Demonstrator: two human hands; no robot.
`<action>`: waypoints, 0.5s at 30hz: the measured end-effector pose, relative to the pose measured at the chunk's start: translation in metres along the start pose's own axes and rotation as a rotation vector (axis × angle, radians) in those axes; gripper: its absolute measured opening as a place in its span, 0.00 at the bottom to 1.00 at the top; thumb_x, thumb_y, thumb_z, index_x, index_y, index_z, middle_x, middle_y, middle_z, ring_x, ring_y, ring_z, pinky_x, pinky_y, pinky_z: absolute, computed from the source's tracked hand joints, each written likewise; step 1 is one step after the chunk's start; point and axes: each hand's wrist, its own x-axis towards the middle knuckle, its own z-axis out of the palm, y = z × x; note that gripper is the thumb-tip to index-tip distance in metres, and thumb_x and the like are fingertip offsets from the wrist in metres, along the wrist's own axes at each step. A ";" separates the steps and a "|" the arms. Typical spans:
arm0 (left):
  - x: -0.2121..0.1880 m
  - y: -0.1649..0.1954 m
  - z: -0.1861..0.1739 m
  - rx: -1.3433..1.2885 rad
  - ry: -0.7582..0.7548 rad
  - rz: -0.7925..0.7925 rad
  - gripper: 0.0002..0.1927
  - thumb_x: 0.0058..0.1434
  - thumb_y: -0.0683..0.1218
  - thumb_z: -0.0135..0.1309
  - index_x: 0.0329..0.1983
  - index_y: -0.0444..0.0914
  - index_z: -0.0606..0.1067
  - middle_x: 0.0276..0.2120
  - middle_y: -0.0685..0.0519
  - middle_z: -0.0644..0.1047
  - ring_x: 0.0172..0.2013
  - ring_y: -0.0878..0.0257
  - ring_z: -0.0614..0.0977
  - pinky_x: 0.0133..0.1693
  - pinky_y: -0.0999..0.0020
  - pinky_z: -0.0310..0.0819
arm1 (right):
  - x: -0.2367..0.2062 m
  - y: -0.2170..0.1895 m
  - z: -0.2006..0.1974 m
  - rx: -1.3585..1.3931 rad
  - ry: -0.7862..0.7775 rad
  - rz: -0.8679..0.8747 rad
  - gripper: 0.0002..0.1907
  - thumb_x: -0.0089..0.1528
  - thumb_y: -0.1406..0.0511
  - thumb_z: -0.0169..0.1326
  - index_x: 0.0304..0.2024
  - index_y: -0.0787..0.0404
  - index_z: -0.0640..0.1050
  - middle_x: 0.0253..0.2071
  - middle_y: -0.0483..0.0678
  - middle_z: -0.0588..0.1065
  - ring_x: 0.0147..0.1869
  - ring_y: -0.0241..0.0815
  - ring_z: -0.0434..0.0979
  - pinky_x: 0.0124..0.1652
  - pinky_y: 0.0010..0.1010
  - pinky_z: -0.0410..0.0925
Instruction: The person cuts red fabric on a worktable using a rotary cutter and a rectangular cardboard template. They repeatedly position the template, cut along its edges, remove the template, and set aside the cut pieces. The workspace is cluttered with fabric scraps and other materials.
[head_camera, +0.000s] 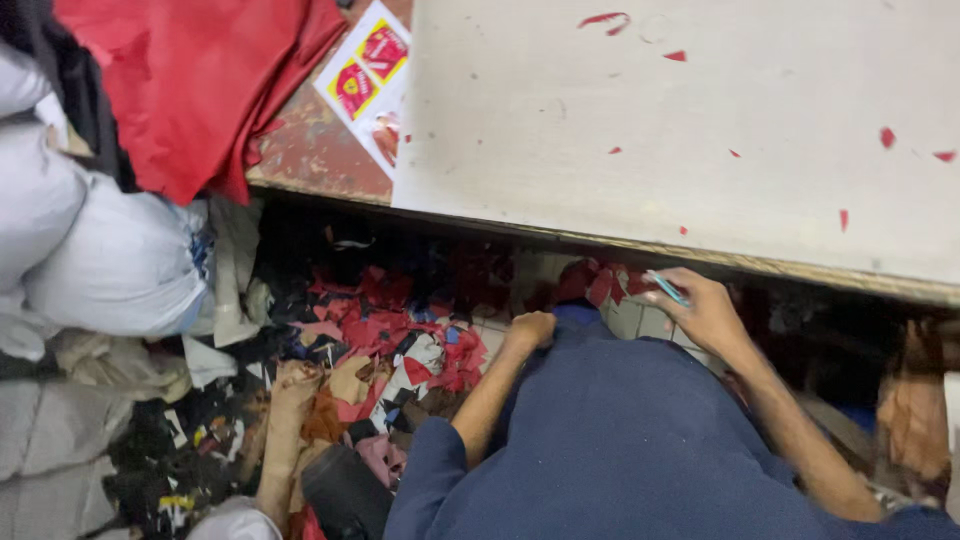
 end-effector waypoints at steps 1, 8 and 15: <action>0.000 0.001 -0.009 0.012 0.012 0.040 0.14 0.56 0.45 0.58 0.45 0.35 0.81 0.46 0.39 0.82 0.49 0.44 0.85 0.49 0.50 0.80 | 0.003 0.002 0.002 -0.010 0.026 -0.017 0.19 0.60 0.60 0.62 0.53 0.56 0.82 0.48 0.47 0.82 0.26 0.40 0.76 0.33 0.33 0.73; -0.024 0.005 -0.147 -0.484 0.098 0.728 0.22 0.61 0.46 0.56 0.59 0.39 0.75 0.48 0.44 0.83 0.48 0.50 0.85 0.51 0.57 0.77 | 0.059 -0.011 0.017 -0.053 0.087 -0.280 0.14 0.60 0.62 0.64 0.47 0.61 0.85 0.41 0.48 0.84 0.40 0.34 0.81 0.42 0.29 0.73; -0.039 -0.012 -0.263 -0.524 0.521 0.716 0.16 0.67 0.44 0.54 0.57 0.42 0.78 0.43 0.51 0.84 0.44 0.56 0.86 0.47 0.61 0.79 | 0.140 -0.104 0.018 0.012 0.322 -0.324 0.13 0.64 0.64 0.59 0.49 0.62 0.83 0.50 0.51 0.80 0.50 0.39 0.81 0.45 0.30 0.74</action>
